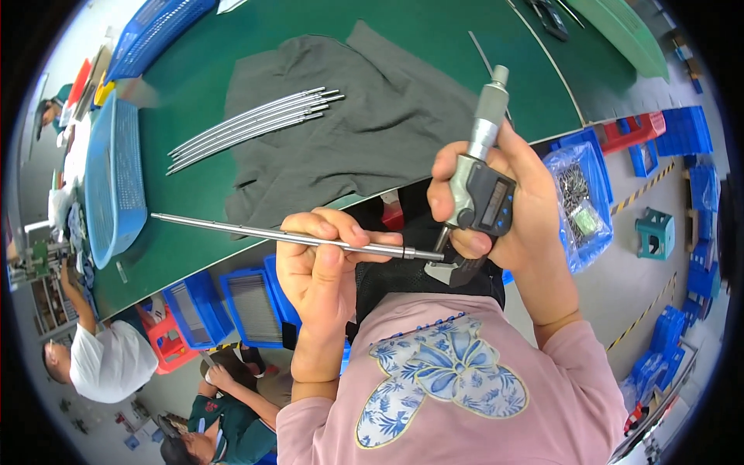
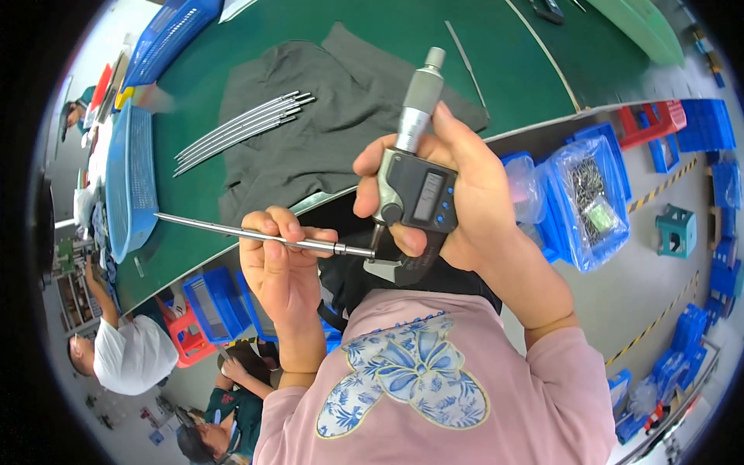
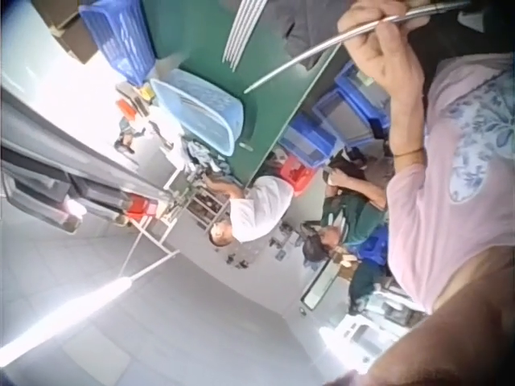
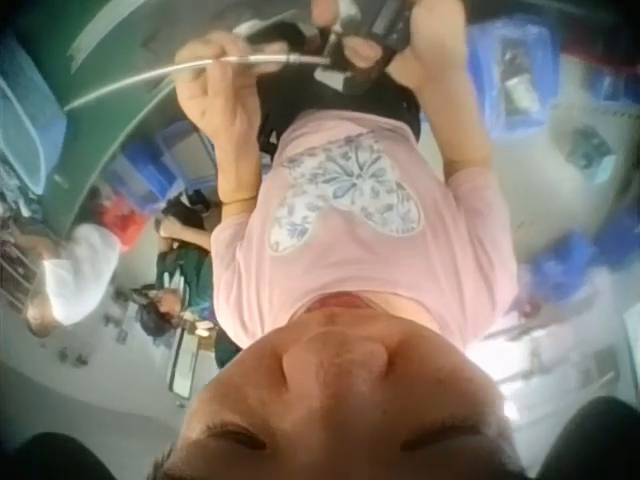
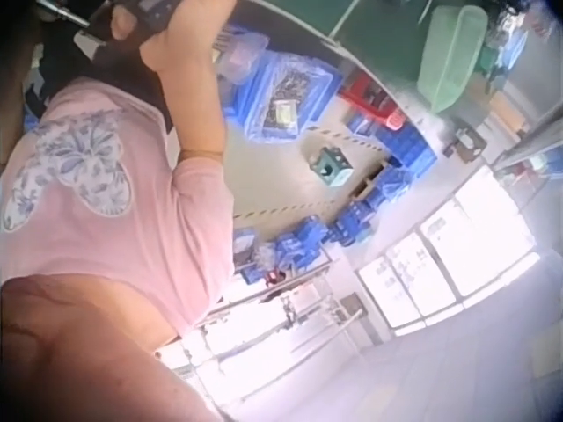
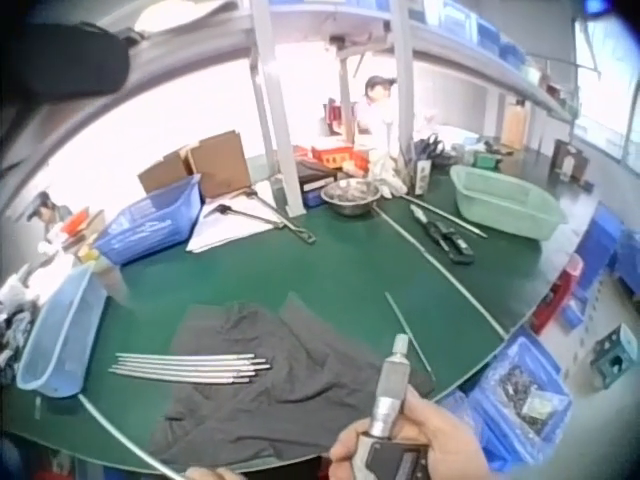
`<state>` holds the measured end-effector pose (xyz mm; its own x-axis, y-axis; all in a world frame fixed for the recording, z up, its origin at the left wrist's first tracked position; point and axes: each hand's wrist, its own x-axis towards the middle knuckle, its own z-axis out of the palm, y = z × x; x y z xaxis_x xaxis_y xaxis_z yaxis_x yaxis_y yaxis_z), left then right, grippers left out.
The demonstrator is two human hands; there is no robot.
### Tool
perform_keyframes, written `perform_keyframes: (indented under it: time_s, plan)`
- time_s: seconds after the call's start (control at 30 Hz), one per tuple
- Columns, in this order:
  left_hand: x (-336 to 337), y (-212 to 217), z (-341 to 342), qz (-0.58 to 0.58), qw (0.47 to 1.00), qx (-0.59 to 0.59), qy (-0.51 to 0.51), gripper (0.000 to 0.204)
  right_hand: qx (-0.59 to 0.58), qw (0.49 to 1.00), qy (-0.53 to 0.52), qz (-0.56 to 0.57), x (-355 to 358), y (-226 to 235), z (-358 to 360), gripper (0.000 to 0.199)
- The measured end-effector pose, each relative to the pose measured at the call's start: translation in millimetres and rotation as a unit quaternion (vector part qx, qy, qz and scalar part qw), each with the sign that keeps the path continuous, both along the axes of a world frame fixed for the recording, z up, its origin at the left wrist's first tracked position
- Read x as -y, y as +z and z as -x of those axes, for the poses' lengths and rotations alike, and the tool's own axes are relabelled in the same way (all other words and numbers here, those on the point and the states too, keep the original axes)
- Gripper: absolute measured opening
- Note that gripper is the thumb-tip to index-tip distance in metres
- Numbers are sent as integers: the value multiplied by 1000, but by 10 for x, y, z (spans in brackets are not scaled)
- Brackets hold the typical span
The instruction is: Measuring and filing metal rods at a quality control station using a digital micrometer.
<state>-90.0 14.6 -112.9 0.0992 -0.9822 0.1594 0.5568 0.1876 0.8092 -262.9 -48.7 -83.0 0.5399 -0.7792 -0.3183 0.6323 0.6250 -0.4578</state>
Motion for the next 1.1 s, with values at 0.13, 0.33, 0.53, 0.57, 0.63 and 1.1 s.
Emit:
perform_keyframes:
  time_s: [0.13, 0.33, 0.53, 0.57, 0.63, 1.1]
  plan:
    - [-41, 26, -1, -9, 999, -7, -41, 16, 6, 1000, 13, -15, -7, 9, -15, 61]
    - [-69, 22, 2, -18, 998, -10, -54, 18, -27, 998, 35, -50, -11, 9, -39, 59]
    - [-53, 3, 9, -18, 998, -25, -63, 16, -10, 999, 33, -29, -25, -4, -30, 61]
    - [-52, -2, 13, -13, 998, -29, -59, 15, -10, 999, 33, -12, -24, -10, -29, 62]
    - [-48, -9, 18, -15, 998, -24, -59, 15, -9, 999, 34, 3, -26, -13, -31, 62]
    - [-22, 0, 27, -31, 996, -24, -74, 16, -24, 998, 44, 31, -40, 25, -14, 68]
